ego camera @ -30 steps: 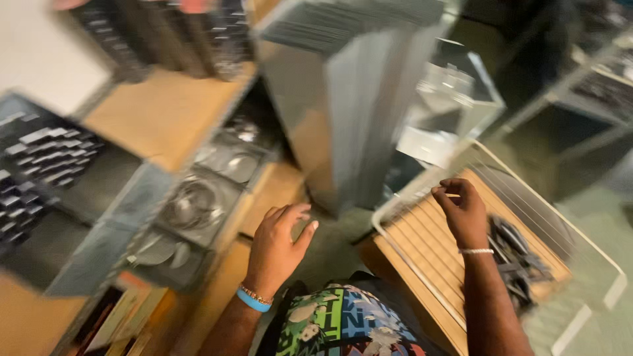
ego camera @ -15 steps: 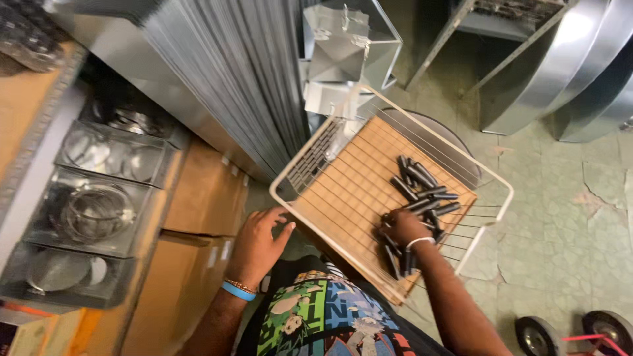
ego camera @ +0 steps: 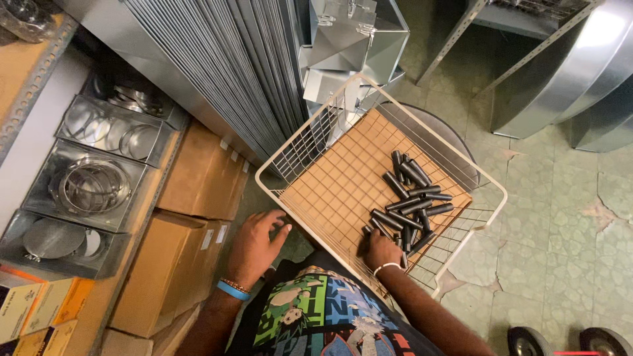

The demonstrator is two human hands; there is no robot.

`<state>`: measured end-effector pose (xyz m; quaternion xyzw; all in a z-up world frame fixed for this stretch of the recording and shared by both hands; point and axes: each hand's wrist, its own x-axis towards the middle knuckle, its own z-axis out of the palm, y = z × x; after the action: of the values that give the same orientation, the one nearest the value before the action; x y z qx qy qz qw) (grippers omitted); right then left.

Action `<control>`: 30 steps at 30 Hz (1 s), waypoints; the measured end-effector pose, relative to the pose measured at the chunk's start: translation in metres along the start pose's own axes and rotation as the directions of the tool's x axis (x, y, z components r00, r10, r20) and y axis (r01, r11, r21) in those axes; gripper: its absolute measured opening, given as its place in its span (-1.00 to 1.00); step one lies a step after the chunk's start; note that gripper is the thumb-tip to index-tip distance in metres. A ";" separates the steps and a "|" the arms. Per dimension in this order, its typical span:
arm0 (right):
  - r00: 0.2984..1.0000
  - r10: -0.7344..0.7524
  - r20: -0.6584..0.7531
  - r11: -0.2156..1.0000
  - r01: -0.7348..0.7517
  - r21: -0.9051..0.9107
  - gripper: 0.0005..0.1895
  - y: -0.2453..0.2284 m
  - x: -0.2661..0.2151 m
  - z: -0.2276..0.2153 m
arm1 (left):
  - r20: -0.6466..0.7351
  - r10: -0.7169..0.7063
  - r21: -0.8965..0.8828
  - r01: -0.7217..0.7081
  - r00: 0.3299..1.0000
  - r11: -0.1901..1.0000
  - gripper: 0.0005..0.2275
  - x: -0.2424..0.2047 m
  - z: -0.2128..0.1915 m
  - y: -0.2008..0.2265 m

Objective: The person repeatedly picks up small cylindrical metal parts from a wire basket and places them into a metal tray on a shelf. The person handles the parts one at a time, transferring them from the basket to the tray in a repetitive cycle.

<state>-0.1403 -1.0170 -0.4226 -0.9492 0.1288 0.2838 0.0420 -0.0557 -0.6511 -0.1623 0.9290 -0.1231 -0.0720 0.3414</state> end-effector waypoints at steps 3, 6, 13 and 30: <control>1.000 -0.026 -0.002 1.000 0.026 -0.006 -0.47 -0.002 -0.003 0.001 | 0.000 0.020 -0.021 -0.020 1.000 1.000 -0.74 0.003 -0.004 -0.001; 1.000 0.010 -0.009 0.996 -0.010 0.094 -0.27 -0.004 0.006 -0.024 | -0.005 0.021 -0.010 -0.021 1.000 1.000 -0.75 0.006 -0.014 -0.008; 0.963 0.065 -0.263 0.628 0.165 0.760 -0.45 -0.040 0.004 -0.176 | -0.050 0.059 -0.071 -0.063 0.997 0.995 -0.66 0.002 -0.063 -0.031; 0.582 -0.813 0.010 -0.080 -0.129 0.988 -0.57 -0.460 -0.076 -0.303 | -0.386 0.152 -0.430 -0.323 0.910 0.843 -0.62 -0.092 -0.244 -0.117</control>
<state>0.0819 -0.6038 -0.1253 -0.4620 -0.0282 0.3979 0.7921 -0.0695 -0.3887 -0.0493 0.7888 -0.1566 0.1028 0.5854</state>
